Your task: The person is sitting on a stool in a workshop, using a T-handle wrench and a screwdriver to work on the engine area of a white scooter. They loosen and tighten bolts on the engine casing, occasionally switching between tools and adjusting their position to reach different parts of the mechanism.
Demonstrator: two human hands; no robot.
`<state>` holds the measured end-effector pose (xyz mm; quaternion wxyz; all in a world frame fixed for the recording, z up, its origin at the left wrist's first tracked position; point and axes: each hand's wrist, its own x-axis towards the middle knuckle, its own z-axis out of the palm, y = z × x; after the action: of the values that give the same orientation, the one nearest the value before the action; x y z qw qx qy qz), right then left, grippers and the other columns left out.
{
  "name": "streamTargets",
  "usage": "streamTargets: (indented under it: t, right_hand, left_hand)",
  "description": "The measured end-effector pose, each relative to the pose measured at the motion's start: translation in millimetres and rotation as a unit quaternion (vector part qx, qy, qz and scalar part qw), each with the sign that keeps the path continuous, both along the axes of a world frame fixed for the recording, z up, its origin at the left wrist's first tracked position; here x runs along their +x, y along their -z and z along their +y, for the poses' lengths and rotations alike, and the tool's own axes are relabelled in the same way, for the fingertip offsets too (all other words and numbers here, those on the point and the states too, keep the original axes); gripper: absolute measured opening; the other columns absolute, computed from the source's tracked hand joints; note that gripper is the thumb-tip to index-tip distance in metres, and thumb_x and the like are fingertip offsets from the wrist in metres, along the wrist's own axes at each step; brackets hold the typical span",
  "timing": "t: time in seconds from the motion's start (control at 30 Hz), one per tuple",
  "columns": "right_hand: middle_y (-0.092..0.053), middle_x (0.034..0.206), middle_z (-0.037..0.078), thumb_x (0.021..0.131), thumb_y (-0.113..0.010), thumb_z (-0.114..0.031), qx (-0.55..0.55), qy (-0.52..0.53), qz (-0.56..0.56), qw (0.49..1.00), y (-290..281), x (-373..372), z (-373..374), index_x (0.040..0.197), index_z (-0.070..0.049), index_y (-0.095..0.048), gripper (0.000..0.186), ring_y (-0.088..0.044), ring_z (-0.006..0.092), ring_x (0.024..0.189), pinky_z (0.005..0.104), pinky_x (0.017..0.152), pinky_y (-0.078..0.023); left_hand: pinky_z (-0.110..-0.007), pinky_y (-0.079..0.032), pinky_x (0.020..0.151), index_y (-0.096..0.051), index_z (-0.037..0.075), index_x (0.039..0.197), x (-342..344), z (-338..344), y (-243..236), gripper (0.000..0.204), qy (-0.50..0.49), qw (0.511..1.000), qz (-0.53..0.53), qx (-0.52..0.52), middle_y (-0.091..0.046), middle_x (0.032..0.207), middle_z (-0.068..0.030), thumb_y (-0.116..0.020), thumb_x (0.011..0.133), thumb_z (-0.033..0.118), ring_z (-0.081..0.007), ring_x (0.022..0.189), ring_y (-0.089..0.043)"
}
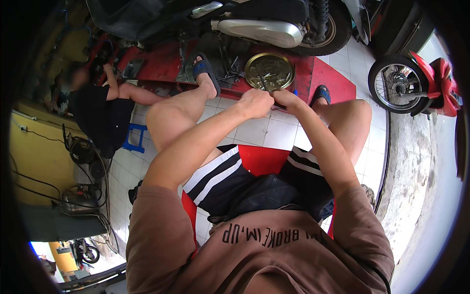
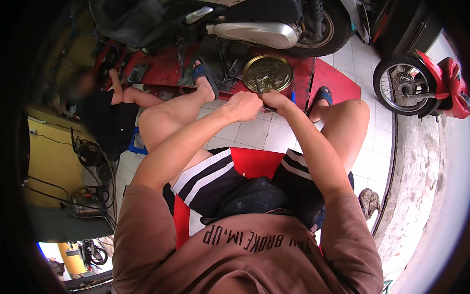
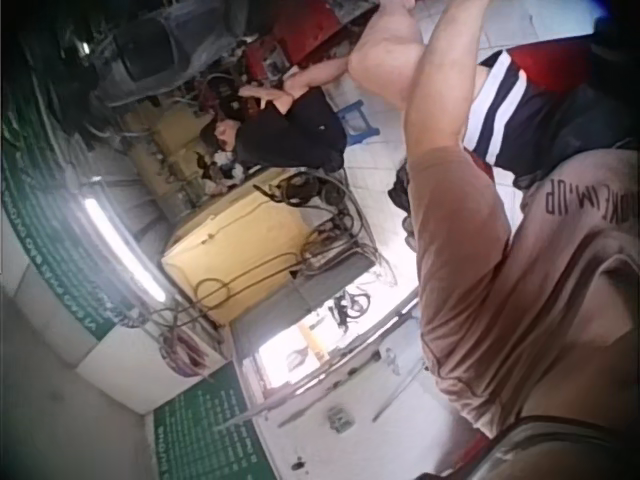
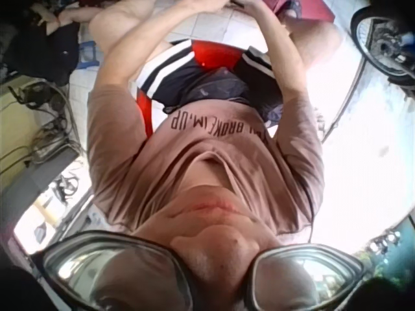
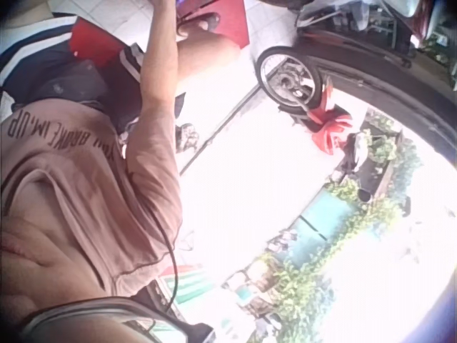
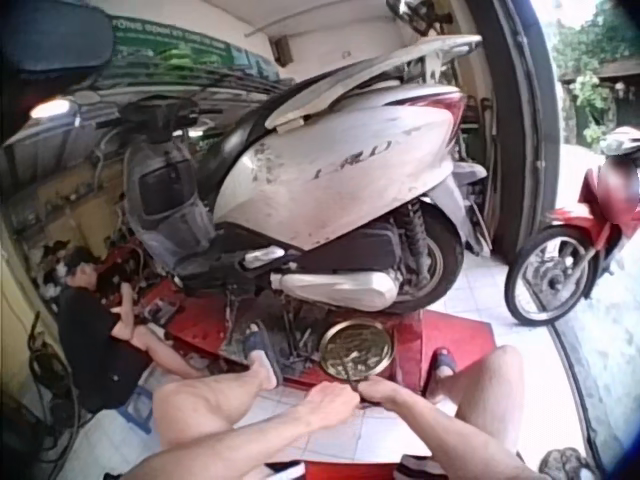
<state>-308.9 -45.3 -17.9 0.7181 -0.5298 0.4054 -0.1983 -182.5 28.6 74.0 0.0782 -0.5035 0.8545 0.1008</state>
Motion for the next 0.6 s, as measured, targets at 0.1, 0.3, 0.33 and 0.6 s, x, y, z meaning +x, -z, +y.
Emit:
streamTargets:
  t: [0.1, 0.3, 0.33, 0.6]
  right_hand:
    - [-0.063, 0.076, 0.003, 0.085, -0.057, -0.017, 0.072, -0.018, -0.042, 0.996, -5.1, -4.7, -11.8, 0.088, -0.006, -0.064, 0.013, -0.055, 0.0119, 0.060, 0.0278, 0.051, -0.042]
    - [-0.065, 0.083, 0.003, 0.084, -0.059, -0.020, 0.053, -0.010, 0.005, 0.999, -19.9, -6.8, -17.0, 0.103, -0.005, -0.063, 0.025, -0.058, 0.0112, 0.070, 0.0288, 0.060, -0.047]
    - [-0.065, 0.084, 0.003, 0.083, -0.059, -0.021, 0.022, 0.006, 0.000, 1.000, -26.2, -7.3, -13.2, 0.107, -0.005, -0.063, 0.029, -0.058, 0.0111, 0.072, 0.0289, 0.062, -0.048]
    - [-0.061, 0.118, 0.021, 0.079, -0.061, -0.030, -0.253, 0.012, 0.136, 0.958, -59.6, -18.8, -23.3, 0.126, -0.006, -0.056, 0.053, -0.057, 0.0349, 0.114, 0.0383, 0.099, -0.044]
  left_hand:
    - [-0.043, -0.053, 0.065, -0.067, 0.003, 0.075, 1.5, -7.3, -6.2, 0.009, 0.059, 0.994, -0.042, -0.078, -0.067, 0.074, -0.0151, -0.060, 0.072, 0.008, -0.0316, 0.074, -0.067]
    - [-0.041, -0.052, 0.062, -0.062, 0.004, 0.077, 19.6, -38.6, -12.1, 0.008, 0.194, 0.962, -0.176, -0.081, -0.066, 0.070, -0.0135, -0.057, 0.075, 0.010, -0.0289, 0.071, -0.068]
    - [-0.040, -0.052, 0.062, -0.061, 0.004, 0.078, 27.3, -44.7, -11.5, 0.009, 0.201, 0.955, -0.202, -0.082, -0.066, 0.070, -0.0133, -0.056, 0.076, 0.011, -0.0289, 0.071, -0.068]
    - [-0.039, -0.052, 0.060, -0.059, 0.005, 0.084, 77.8, -123.4, -14.5, 0.010, 0.212, 0.925, -0.292, -0.118, -0.068, 0.071, -0.0108, -0.056, 0.080, 0.014, -0.0275, 0.070, -0.068]
